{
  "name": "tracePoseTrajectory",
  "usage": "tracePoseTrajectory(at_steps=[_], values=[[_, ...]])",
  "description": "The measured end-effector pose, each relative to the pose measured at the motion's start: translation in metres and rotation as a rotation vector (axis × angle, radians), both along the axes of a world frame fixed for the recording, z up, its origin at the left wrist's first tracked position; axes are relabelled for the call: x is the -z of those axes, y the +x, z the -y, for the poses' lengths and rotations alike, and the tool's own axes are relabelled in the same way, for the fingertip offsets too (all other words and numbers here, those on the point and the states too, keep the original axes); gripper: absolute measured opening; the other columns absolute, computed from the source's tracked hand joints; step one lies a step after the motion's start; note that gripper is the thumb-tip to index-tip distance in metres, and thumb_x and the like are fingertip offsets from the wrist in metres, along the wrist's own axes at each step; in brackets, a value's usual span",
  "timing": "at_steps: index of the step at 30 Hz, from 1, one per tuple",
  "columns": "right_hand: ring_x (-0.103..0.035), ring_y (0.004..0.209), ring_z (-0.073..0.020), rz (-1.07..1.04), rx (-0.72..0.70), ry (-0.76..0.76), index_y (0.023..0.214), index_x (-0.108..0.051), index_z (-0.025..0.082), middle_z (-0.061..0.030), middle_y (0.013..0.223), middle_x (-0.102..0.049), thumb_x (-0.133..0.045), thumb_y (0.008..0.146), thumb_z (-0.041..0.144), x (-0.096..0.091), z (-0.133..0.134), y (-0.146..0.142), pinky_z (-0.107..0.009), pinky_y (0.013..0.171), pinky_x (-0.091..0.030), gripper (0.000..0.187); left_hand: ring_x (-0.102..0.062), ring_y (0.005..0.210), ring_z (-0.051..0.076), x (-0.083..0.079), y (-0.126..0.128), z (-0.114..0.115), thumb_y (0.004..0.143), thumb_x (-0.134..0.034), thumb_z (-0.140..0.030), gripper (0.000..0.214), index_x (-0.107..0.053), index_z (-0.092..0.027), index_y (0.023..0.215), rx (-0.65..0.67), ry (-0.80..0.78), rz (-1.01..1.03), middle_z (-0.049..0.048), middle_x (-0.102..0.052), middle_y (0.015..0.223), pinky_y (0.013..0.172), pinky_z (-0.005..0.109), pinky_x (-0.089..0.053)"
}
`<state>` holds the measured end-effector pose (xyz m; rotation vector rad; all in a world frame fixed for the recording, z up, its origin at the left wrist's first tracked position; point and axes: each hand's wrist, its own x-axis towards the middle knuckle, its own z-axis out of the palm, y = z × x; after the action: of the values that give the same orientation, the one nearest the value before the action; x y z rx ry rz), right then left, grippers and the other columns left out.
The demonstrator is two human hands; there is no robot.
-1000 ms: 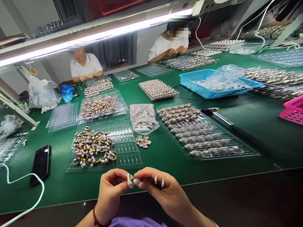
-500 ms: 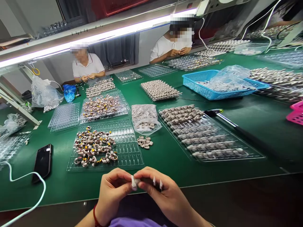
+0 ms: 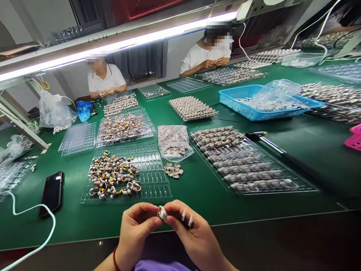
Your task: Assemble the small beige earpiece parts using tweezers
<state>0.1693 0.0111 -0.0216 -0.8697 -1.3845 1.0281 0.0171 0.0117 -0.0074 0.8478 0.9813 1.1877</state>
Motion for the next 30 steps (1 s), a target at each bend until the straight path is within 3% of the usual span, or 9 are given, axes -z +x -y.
tracePoseTrajectory(at_steps=[15,30], values=[[-0.056,0.067,-0.0146,-0.084,-0.014,-0.112,0.080,-0.069,0.021,-0.0005,0.074,-0.056,-0.062,0.090,0.032,-0.003,0.002,-0.004,-0.022,0.061,-0.046,0.016,-0.071,0.065,0.014,-0.006,0.003,-0.001,0.058,-0.089,-0.024,0.017,-0.080,-0.020,0.071,-0.026,0.031,-0.033,0.0038,-0.079,0.071,0.064,0.019,-0.056],[-0.053,0.062,-0.0123,-0.211,-0.053,-0.223,0.076,-0.073,0.022,0.0003,0.069,-0.056,-0.070,0.083,0.038,-0.006,0.003,-0.008,-0.020,0.057,-0.044,0.018,-0.068,0.063,0.013,-0.009,-0.001,0.001,0.061,-0.086,-0.016,0.011,-0.080,-0.020,0.070,-0.055,0.193,-0.125,0.0030,-0.075,0.067,0.061,0.016,-0.055]])
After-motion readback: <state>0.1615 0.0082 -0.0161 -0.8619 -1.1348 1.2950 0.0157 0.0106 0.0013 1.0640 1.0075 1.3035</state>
